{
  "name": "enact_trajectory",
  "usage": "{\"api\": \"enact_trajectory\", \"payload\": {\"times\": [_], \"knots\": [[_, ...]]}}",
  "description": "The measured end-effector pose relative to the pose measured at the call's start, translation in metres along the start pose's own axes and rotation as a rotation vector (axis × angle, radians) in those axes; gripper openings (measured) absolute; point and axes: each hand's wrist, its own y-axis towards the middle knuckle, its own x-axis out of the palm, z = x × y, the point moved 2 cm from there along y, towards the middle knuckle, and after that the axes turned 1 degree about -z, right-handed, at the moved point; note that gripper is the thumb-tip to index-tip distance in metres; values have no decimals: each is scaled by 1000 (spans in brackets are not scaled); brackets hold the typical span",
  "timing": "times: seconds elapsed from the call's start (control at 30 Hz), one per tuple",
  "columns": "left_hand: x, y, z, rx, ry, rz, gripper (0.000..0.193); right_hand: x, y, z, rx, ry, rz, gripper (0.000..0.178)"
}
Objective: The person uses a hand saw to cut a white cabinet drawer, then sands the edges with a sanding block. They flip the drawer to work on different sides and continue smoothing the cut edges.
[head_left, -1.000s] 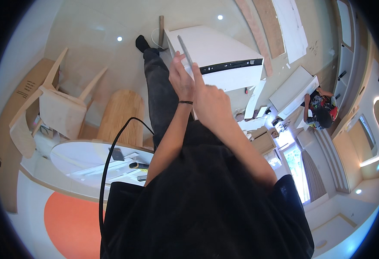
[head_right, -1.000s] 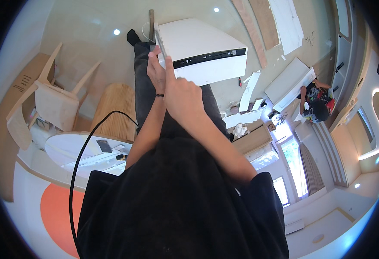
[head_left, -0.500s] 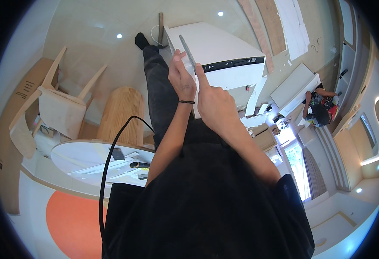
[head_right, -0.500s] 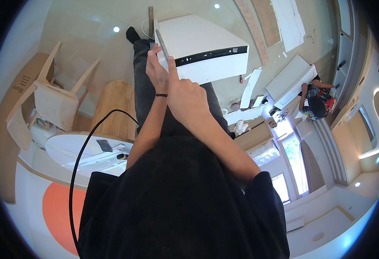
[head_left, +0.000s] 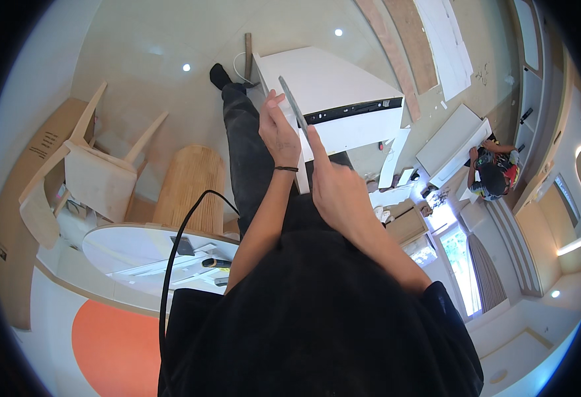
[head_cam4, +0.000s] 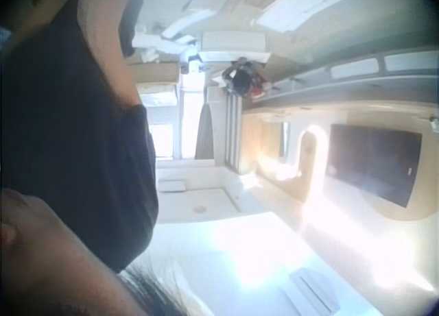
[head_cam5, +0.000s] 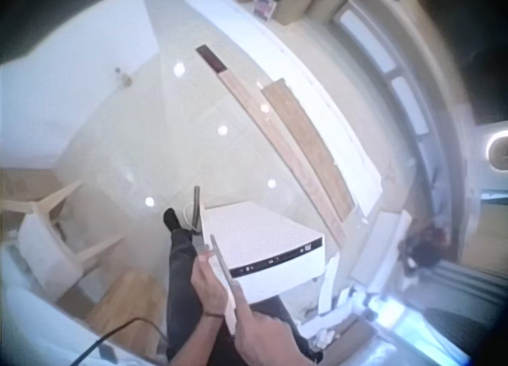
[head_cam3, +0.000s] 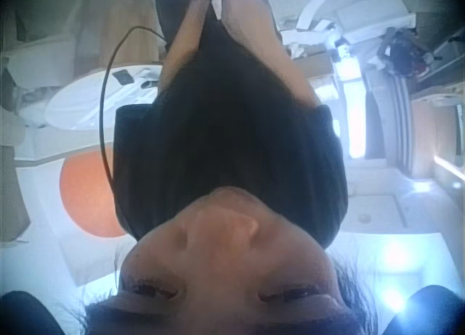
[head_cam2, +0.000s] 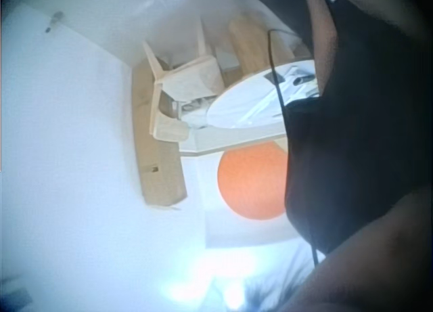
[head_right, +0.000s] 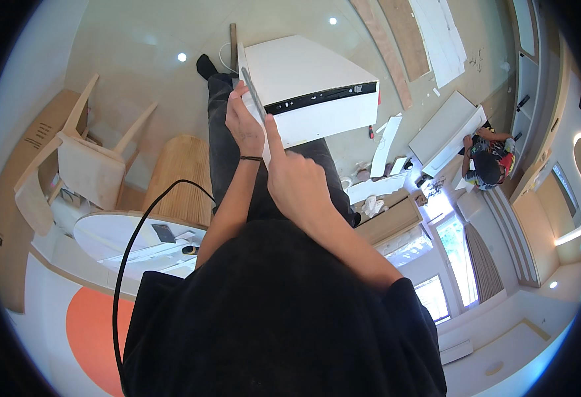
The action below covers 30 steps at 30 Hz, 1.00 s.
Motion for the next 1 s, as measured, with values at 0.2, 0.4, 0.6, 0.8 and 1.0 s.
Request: {"api": "enact_trajectory", "payload": {"times": [0.2, 0.4, 0.6, 0.8, 1.0], "knots": [[0, -2, -6, -31, -72, -5, 49, 8, 19, 3, -6, 42, 23, 69], [-1, 0, -6, 39, -55, -21, 54, 2, -3, 10, -19, 171, -6, 67], [-1, -2, -8, -37, -108, -37, 61, -2, 16, 0, -41, 17, -60, 67], [-1, -1, -2, -39, -67, -24, 62, -8, 6, -3, -26, -18, -86, 67], [1, -2, -4, -2, -37, 4, 61, -12, 30, -10, -31, -97, -75, 66]]}}
